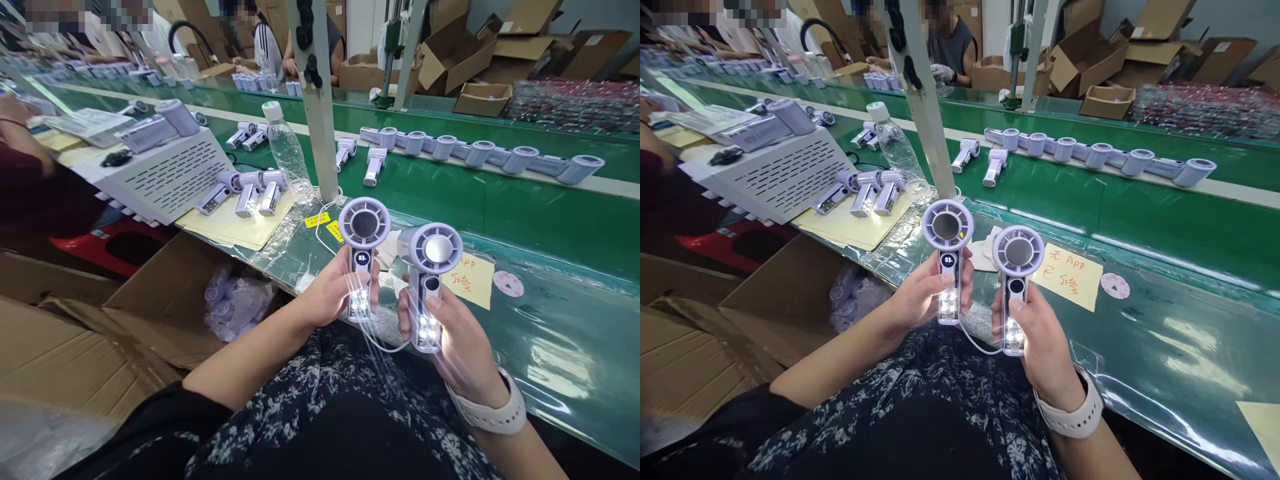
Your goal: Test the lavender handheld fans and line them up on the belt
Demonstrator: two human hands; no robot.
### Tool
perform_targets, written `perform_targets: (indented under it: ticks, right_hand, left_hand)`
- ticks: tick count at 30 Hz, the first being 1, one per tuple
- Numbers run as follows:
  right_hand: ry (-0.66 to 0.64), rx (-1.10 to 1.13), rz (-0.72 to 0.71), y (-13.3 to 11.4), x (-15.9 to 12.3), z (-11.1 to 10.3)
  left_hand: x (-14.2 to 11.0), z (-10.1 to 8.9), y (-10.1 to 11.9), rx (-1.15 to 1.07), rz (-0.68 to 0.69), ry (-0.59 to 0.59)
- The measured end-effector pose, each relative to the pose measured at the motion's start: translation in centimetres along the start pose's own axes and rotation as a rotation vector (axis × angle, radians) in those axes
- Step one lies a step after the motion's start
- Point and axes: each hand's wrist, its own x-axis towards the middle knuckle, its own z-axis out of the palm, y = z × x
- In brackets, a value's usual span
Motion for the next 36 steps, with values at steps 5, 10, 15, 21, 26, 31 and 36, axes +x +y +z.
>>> perform_targets:
  ticks: [5,10,15,21,26,31,36]
  right_hand:
    - [0.051,0.039,0.03,0.3,0.1,-0.2]
    - [0.036,0.077,0.037,0.6,0.0,-0.3]
    - [-0.003,0.087,-0.013,0.6,-0.1,-0.1]
    - [-0.021,0.057,-0.047,0.7,-0.1,-0.2]
    - [-0.016,0.051,-0.055,0.9,-0.1,-0.1]
    - [0.008,0.061,-0.041,1.0,-0.1,-0.1]
    - [0.024,0.069,-0.032,1.2,0.0,-0.1]
  left_hand:
    - [0.0,-0.2,-0.2,-0.036,-0.073,0.066]
    - [-0.1,0.0,-0.3,-0.105,-0.065,0.004]
    - [-0.2,0.0,-0.5,-0.042,-0.012,0.017]
    - [-0.2,-0.4,-0.7,-0.011,-0.038,0.043]
    - [-0.1,-0.3,-0.8,0.048,-0.039,0.089]
    - [-0.2,0.0,-0.9,0.079,-0.121,0.087]
    - [-0.1,0.2,-0.9,0.063,-0.118,0.096]
